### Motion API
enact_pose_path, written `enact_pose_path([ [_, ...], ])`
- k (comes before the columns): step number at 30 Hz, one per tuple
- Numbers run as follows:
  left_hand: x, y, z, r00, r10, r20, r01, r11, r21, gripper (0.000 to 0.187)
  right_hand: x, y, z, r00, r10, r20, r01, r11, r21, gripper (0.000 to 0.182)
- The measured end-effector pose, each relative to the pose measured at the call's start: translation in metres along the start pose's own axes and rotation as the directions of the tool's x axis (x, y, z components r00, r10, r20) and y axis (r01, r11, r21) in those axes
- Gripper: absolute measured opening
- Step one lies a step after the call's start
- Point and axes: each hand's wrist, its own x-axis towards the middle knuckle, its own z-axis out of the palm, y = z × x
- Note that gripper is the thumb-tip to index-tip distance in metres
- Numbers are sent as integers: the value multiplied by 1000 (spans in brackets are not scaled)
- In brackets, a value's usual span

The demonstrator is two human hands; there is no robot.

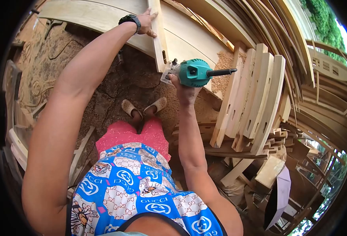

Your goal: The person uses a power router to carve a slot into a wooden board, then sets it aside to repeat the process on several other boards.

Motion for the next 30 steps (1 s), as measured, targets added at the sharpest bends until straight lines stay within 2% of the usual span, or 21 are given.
enact_pose_path([
  [2, -11, 2, -12, 999, 4, 37, -3, 999, -32, 135, 2, -3, 4, 1000, -11, 12, 11, 1000, 23, 64],
  [7, -21, 2, -16, 999, 33, 2, -33, 999, 27, 134, 11, -2, 0, 984, -110, 141, 126, 986, -111, 68],
  [11, -23, 3, -12, 1000, 21, -18, -21, 1000, 16, 132, 16, -5, 2, 983, -89, 160, 100, 993, -60, 69],
  [13, -24, -2, -7, 997, 38, -65, -42, 998, -56, 133, 18, -4, 4, 981, -101, 167, 109, 993, -41, 69],
  [16, -23, 0, -5, 998, 28, -59, -30, 999, -35, 134, 21, -3, 3, 975, -82, 207, 100, 992, -79, 67],
  [17, -24, -3, -2, 994, 41, -97, -47, 997, -60, 132, 23, -2, 4, 974, -83, 211, 101, 992, -78, 67],
  [26, -41, -1, -12, 997, 5, -83, -13, 995, -100, 124, 52, 1, 25, 972, -147, 183, 165, 982, -89, 65],
  [28, -47, -1, -15, 997, -2, -74, -7, 993, -120, 124, 62, -2, 32, 975, -152, 159, 181, 965, -189, 61],
  [30, -45, -4, -13, 998, -9, -62, 0, 990, -138, 125, 70, -2, 40, 983, -120, 140, 138, 982, -132, 57],
])
